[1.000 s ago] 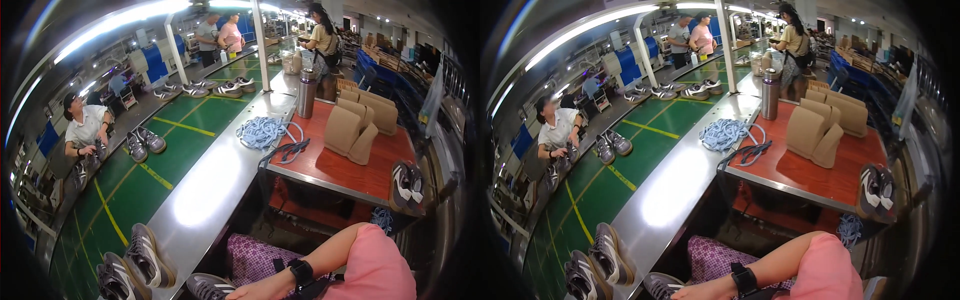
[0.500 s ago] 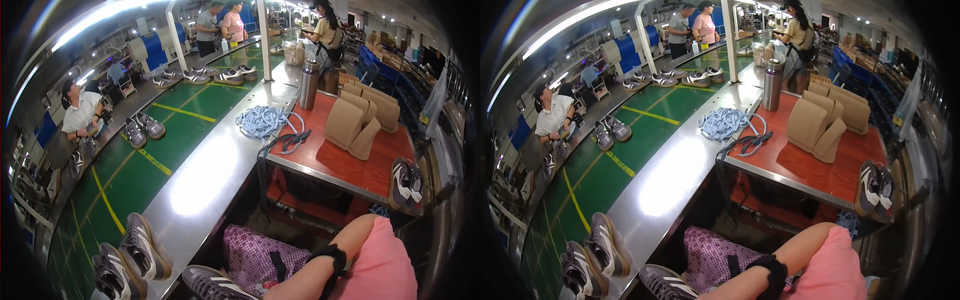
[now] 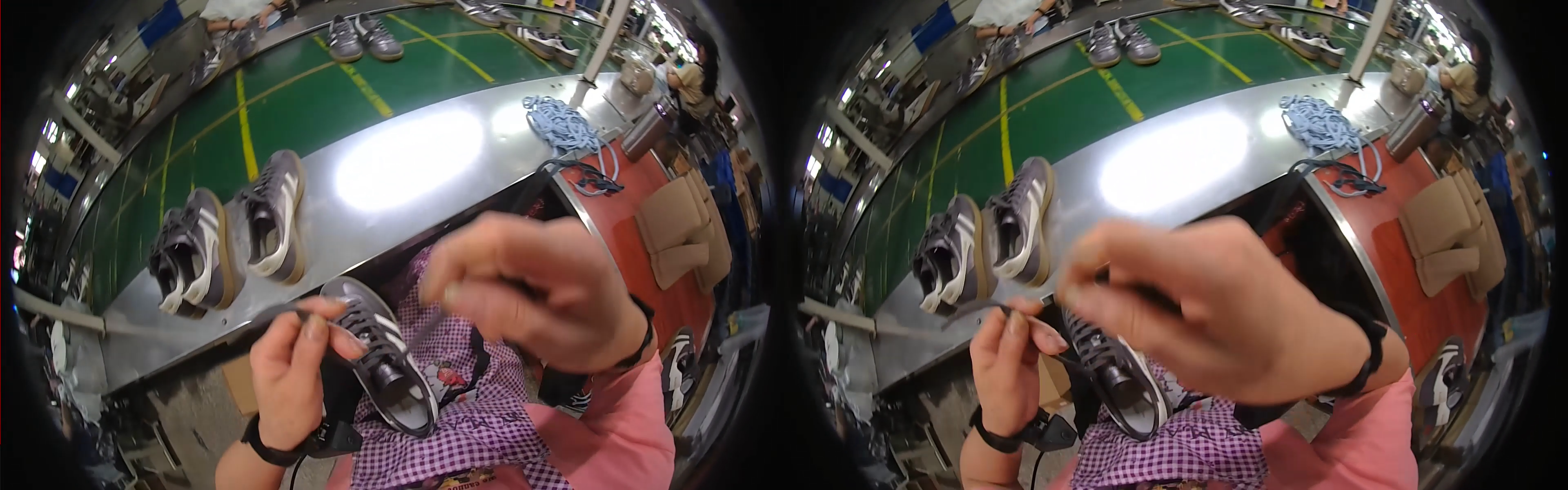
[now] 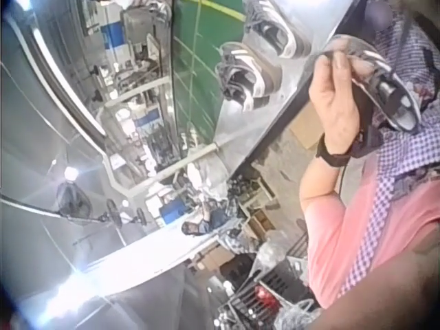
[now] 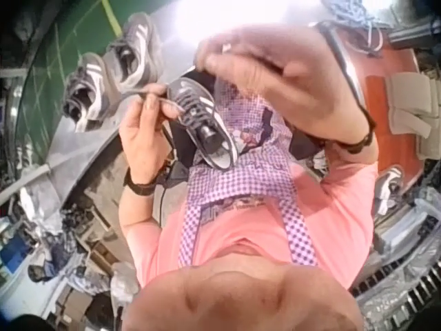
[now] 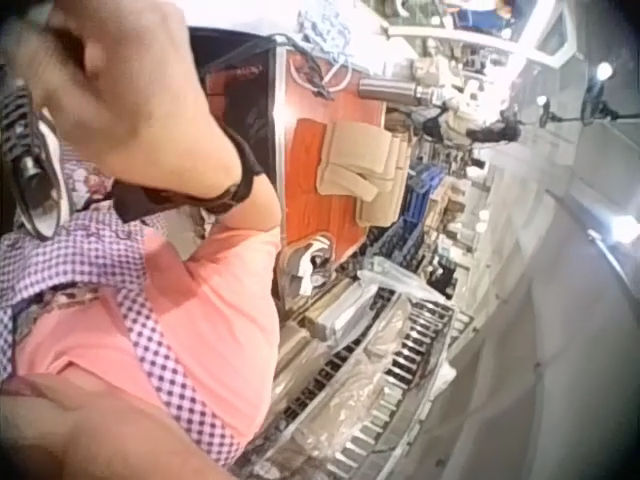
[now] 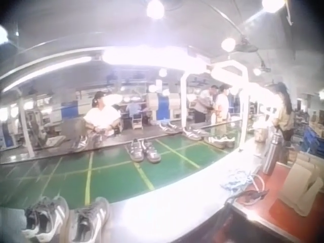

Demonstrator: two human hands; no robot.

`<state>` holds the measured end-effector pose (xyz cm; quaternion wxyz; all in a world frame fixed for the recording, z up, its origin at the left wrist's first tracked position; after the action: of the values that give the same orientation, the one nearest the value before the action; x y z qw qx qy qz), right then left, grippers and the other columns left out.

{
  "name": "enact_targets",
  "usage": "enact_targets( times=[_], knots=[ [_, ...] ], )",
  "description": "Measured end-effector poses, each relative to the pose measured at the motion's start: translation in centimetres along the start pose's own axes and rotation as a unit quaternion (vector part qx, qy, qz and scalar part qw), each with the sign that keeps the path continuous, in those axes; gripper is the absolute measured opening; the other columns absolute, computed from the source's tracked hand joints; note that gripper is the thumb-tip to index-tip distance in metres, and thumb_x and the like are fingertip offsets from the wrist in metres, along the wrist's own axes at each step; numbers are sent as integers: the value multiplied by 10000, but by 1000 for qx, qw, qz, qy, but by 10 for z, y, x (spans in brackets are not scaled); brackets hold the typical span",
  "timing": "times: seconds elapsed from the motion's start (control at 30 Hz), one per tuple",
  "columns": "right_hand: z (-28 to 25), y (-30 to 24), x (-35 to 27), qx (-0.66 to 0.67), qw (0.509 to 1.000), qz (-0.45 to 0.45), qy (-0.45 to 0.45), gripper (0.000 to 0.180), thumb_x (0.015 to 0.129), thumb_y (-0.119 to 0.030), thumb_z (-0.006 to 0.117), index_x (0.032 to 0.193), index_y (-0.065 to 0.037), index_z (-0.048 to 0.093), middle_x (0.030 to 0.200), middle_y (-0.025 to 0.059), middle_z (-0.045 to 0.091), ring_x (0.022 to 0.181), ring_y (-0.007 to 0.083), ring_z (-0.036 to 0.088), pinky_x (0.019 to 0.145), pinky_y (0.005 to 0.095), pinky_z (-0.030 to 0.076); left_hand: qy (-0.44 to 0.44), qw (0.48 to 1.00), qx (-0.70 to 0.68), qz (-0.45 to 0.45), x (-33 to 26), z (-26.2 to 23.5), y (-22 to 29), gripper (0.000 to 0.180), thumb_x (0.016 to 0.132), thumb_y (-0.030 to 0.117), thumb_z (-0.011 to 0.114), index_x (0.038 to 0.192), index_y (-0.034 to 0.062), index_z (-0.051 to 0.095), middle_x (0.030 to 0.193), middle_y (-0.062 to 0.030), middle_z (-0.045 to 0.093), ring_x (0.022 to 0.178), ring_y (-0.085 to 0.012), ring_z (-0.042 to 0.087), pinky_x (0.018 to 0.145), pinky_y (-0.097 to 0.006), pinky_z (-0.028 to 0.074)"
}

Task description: The recorder is lacing a pair of athletic shoes at a production station.

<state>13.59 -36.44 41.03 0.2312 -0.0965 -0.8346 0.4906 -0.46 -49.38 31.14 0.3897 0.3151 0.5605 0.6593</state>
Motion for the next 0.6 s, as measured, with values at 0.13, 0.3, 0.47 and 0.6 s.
enact_targets(
  times=[0.13,0.3,0.47,0.6],
  knots=[
    [14,0,33,145,988,39,-35,150,938,-51,567,1024,53,630,656,33,620,497,27,515,446,161,381,-20,997,-79,7,7,11,22,257,1022,159,468,1158,-36,566,726,-6,539,649,-58,476,618,-198,384],
    [37,-13,59,166,980,54,-96,175,956,-86,550,1073,23,621,680,40,625,506,37,530,441,169,399,-57,993,45,89,3,29,33,243,1002,144,518,1119,-22,652,740,45,476,615,-22,388,544,-187,305],
    [15,-6,59,263,962,44,54,367,1000,-241,489,1257,20,515,842,102,632,562,84,571,457,190,454,24,995,33,87,5,3,36,241,987,171,556,1063,-21,680,704,60,458,617,-12,371,549,-183,288],
    [18,45,29,292,946,137,17,359,1008,-266,474,1205,27,537,841,92,636,620,92,594,504,196,474,59,993,42,89,-1,-15,34,251,987,181,557,1070,-26,674,687,73,451,613,-10,366,548,-177,280]
  ],
)
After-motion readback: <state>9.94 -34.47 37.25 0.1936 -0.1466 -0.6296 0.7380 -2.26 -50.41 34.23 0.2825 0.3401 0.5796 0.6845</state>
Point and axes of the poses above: each hand's wrist, its own x-axis towards the middle knuckle, its own z-axis out of the palm, y = z × x, the point moved 8 cm from there along x, towards the middle knuckle
